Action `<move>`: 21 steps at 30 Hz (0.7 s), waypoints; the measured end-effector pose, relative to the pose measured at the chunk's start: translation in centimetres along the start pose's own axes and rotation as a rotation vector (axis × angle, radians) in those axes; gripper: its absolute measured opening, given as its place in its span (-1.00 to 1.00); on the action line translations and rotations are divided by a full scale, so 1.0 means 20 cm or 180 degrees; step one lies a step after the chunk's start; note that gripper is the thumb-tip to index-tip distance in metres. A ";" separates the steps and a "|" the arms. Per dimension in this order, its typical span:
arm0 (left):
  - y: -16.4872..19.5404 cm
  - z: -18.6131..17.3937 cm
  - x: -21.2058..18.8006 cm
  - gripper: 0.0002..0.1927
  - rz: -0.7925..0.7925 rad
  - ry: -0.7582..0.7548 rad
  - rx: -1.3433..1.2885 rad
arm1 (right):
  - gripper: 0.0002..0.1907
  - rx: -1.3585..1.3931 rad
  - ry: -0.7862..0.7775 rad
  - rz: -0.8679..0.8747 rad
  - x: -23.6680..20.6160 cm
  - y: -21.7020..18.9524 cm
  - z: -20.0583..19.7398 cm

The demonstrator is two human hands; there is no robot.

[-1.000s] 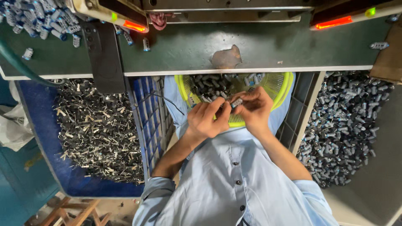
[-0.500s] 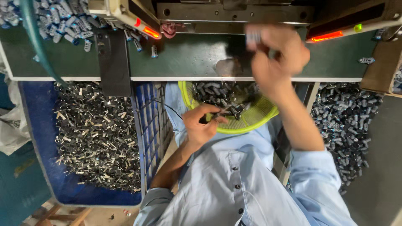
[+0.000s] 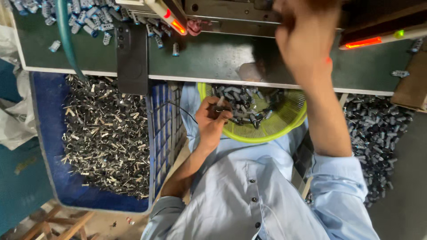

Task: The person repeatedly picks small cylindrical components from a green basket, joins them with metal clips, and places the assembled units into a machine hopper. The process continues with consistent hand movements and no visible change in the surrounding environment.

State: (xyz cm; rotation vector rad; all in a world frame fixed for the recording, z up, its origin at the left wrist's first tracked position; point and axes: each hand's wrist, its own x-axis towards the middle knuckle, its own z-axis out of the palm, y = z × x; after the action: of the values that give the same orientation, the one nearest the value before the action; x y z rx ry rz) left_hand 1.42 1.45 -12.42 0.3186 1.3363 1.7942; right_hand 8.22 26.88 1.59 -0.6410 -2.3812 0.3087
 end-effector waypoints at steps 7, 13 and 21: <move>0.08 0.05 0.01 -0.67 0.0417 0.0008 0.0179 | -0.69 0.1870 -0.0296 0.0534 -0.68 -0.33 0.08; 0.16 0.14 -0.04 -0.71 0.1058 -0.0835 0.0712 | -0.71 0.3430 0.0439 0.2534 -1.08 -0.34 0.23; 0.30 0.19 0.01 -0.78 0.1234 -0.1067 0.1100 | -0.73 0.3641 0.0785 0.2407 -1.05 -0.30 0.29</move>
State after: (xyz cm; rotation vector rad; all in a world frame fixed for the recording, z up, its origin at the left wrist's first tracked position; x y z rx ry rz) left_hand 0.78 3.71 -5.76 1.0808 1.3998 1.7041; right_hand 16.49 10.53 -11.65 -0.8620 -1.2730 1.6221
